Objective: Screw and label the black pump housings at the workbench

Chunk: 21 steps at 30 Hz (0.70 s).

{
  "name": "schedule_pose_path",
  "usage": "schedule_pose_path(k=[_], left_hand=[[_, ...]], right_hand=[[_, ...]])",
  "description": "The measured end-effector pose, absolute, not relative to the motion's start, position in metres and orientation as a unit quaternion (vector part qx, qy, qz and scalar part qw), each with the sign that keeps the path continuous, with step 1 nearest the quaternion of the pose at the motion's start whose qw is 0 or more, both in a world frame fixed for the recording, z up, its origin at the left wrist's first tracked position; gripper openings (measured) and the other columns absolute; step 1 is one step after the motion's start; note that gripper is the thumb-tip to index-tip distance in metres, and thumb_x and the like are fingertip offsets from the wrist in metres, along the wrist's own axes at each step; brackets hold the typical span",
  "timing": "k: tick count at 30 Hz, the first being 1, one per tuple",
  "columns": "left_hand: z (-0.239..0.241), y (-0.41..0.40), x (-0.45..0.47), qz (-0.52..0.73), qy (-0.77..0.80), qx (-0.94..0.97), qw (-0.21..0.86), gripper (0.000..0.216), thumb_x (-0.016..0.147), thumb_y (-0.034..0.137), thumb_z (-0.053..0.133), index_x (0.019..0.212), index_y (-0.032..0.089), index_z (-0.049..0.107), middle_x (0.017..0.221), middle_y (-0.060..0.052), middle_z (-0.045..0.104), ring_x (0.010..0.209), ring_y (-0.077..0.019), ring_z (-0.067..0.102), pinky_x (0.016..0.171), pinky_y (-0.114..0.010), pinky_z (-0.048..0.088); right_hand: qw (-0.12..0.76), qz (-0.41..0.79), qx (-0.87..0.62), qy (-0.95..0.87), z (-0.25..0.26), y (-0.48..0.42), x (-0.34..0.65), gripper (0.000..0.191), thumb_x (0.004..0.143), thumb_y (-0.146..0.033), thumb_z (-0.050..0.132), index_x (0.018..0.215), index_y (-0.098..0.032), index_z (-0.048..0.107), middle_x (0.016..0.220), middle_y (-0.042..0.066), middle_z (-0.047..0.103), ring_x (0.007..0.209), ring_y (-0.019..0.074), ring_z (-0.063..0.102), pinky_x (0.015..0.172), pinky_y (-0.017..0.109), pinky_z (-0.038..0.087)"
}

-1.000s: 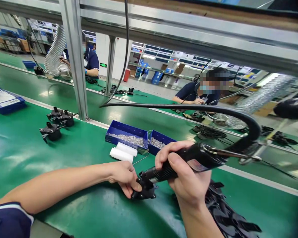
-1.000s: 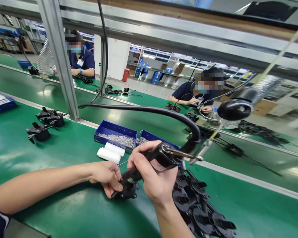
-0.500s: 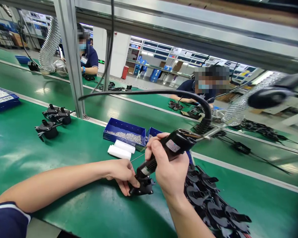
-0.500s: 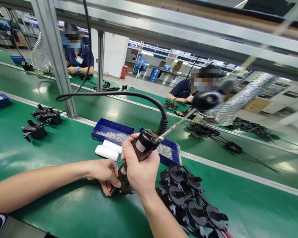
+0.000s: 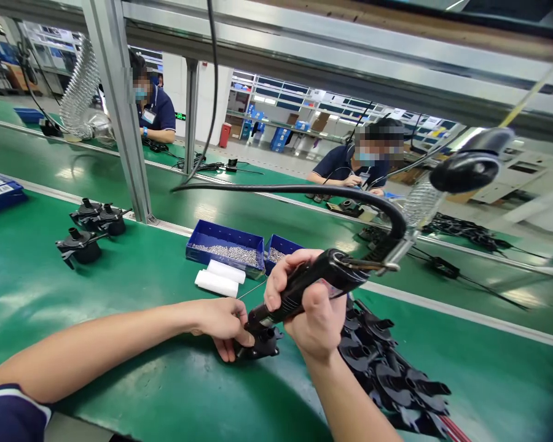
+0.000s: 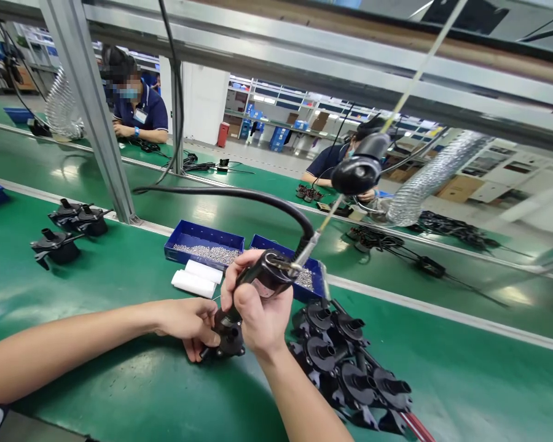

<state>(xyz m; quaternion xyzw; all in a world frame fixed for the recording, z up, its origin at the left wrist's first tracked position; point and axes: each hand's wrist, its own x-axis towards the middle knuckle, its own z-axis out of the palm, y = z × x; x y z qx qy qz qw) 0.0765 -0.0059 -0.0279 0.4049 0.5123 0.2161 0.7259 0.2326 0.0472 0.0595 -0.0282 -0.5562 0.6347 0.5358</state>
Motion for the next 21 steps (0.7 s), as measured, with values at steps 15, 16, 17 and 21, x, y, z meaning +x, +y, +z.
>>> schedule_pose_path(k=[15, 16, 17, 21], left_hand=[[-0.018, -0.008, 0.084, 0.245, 0.528, 0.385, 0.716, 0.034, 0.054, 0.039, 0.087, 0.071, 0.013, 0.073, 0.065, -0.008, 0.073, 0.053, -0.0168, 0.070, 0.039, -0.018, 0.041], [-0.016, -0.009, 0.084, 0.246, 0.528, 0.392, 0.712, 0.033, 0.055, 0.040, 0.085, 0.070, 0.014, 0.072, 0.064, -0.007, 0.072, 0.052, -0.0162, 0.069, 0.037, -0.018, 0.035], [-0.014, -0.009, 0.085, 0.248, 0.527, 0.397, 0.709, 0.032, 0.056, 0.040, 0.084, 0.069, 0.015, 0.071, 0.063, -0.006, 0.071, 0.050, -0.0157, 0.068, 0.036, -0.018, 0.030], [-0.010, -0.010, 0.085, 0.254, 0.523, 0.402, 0.707, 0.031, 0.056, 0.040, 0.084, 0.066, 0.016, 0.067, 0.059, -0.005, 0.068, 0.050, -0.0166, 0.068, 0.038, -0.021, 0.023]], right_hand=[[0.473, 0.701, -0.038, -0.532, 0.070, 0.051, 0.240, 0.053, 0.090, -0.063, 0.066, 0.113, -0.017, 0.078, 0.091, 0.011, 0.072, 0.060, 0.0214, 0.063, 0.051, 0.033, 0.051], [0.468, 0.707, -0.037, -0.528, 0.071, 0.051, 0.241, 0.052, 0.088, -0.060, 0.065, 0.113, -0.017, 0.079, 0.089, 0.011, 0.072, 0.060, 0.0220, 0.062, 0.051, 0.034, 0.051], [0.467, 0.710, -0.035, -0.526, 0.071, 0.052, 0.241, 0.052, 0.086, -0.058, 0.064, 0.113, -0.016, 0.079, 0.087, 0.011, 0.072, 0.059, 0.0224, 0.062, 0.050, 0.034, 0.051], [0.463, 0.701, -0.026, -0.541, 0.068, 0.050, 0.242, 0.050, 0.087, -0.058, 0.070, 0.117, -0.018, 0.077, 0.084, 0.008, 0.072, 0.058, 0.0214, 0.061, 0.049, 0.033, 0.050]])
